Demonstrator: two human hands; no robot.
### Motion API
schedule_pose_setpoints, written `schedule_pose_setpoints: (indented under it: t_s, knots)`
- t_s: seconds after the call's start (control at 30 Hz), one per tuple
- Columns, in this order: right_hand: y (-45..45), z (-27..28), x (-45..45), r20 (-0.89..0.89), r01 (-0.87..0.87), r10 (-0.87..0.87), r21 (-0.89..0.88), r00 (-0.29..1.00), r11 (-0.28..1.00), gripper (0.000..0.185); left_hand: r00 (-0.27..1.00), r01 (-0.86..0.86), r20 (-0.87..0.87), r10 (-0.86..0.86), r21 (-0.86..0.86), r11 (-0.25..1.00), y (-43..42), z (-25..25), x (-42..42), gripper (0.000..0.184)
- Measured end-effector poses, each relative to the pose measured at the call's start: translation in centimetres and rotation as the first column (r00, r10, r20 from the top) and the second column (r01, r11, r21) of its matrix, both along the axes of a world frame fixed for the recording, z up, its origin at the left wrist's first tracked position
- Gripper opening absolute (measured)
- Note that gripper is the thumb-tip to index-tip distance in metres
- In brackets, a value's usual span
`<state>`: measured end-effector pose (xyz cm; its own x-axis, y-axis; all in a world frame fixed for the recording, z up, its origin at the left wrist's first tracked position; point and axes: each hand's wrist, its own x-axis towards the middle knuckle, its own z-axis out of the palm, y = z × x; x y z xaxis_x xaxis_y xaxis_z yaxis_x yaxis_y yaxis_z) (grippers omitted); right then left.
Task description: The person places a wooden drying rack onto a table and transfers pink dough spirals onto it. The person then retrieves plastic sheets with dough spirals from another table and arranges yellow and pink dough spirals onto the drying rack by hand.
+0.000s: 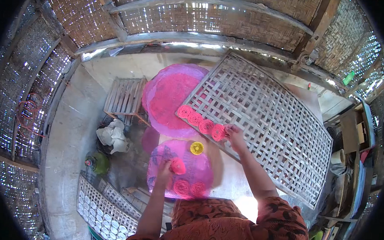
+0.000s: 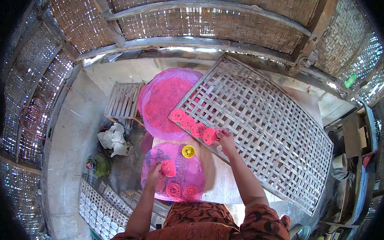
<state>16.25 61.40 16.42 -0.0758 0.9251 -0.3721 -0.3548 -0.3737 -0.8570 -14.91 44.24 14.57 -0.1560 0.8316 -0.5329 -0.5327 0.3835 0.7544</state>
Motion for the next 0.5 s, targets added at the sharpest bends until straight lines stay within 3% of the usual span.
schedule_pose_setpoints:
  t_s: [0.03, 0.1, 0.13, 0.17, 0.2, 0.27, 0.3, 0.33, 0.37, 0.4, 0.47, 0.5]
  knots:
    - [0.1, -0.6, -0.1, 0.09, -0.009, 0.012, -0.023, 0.996, 1.0, 0.02, 1.0, -0.002, -0.002, 0.002, -0.003, 1.0, 0.1, -0.1, 0.7, 0.021]
    - [0.2, -2.5, -0.1, 0.176, -0.018, 0.027, -0.05, 0.984, 0.999, 0.022, 0.938, 0.182, -0.319, -0.132, 0.132, 0.975, 0.2, -0.4, 2.0, 0.02]
    - [0.0, -3.7, 0.2, 0.527, -0.162, 0.011, 0.242, 0.85, 0.957, 0.023, 0.937, 0.182, -0.322, -0.133, 0.128, 0.975, 0.4, -0.3, 2.7, 0.02]
    - [-0.4, -4.5, 0.3, 0.781, -0.387, -0.128, 0.436, 0.611, 0.812, 0.024, 0.983, 0.142, -0.126, -0.133, 0.068, 0.987, 1.0, 0.7, 3.5, 0.02]
    - [-1.2, -3.7, -0.1, 0.781, -0.388, -0.126, 0.435, 0.612, 0.813, 0.024, 0.991, 0.113, 0.076, -0.113, 0.002, 0.994, 1.6, 1.3, 4.4, 0.02]
    - [-3.8, -1.1, -0.9, 0.532, -0.361, 0.13, 0.357, 0.837, 0.861, 0.026, 0.98, 0.125, 0.156, -0.12, -0.024, 0.992, 2.7, 2.2, 6.7, 0.021]
    - [-5.2, 0.9, -1.1, 0.533, -0.361, 0.132, 0.353, 0.836, 0.863, 0.026, 0.964, 0.142, 0.235, -0.128, -0.044, 0.989, 3.1, 2.5, 7.9, 0.021]
    - [-6.7, 3.2, -1.3, 0.211, -0.394, 0.37, 0.083, 0.905, 0.916, 0.026, 0.963, 0.144, 0.236, -0.129, -0.049, 0.988, 3.3, 3.2, 8.9, 0.021]
    - [-7.5, 4.3, -1.2, -0.182, -0.489, 0.46, -0.169, 0.869, 0.856, 0.026, 0.932, 0.156, 0.331, -0.145, -0.004, 0.988, 3.4, 3.9, 10.1, 0.022]
    - [-7.8, 4.0, -0.7, -0.18, -0.485, 0.457, -0.173, 0.871, 0.857, 0.026, 0.892, 0.161, 0.422, -0.163, 0.041, 0.986, 3.6, 4.3, 11.1, 0.024]
    - [-8.0, 3.5, 1.3, 0.061, -0.478, 0.483, -0.086, 0.873, 0.874, 0.027, 0.889, 0.166, 0.431, -0.155, 0.013, 0.986, 3.2, 3.8, 12.3, 0.028]
    - [-7.5, 3.4, 2.3, 0.144, -0.444, 0.442, -0.021, 0.886, 0.896, 0.025, 0.937, 0.203, 0.283, -0.203, 0.03, 0.979, 2.6, 3.6, 12.7, 0.03]
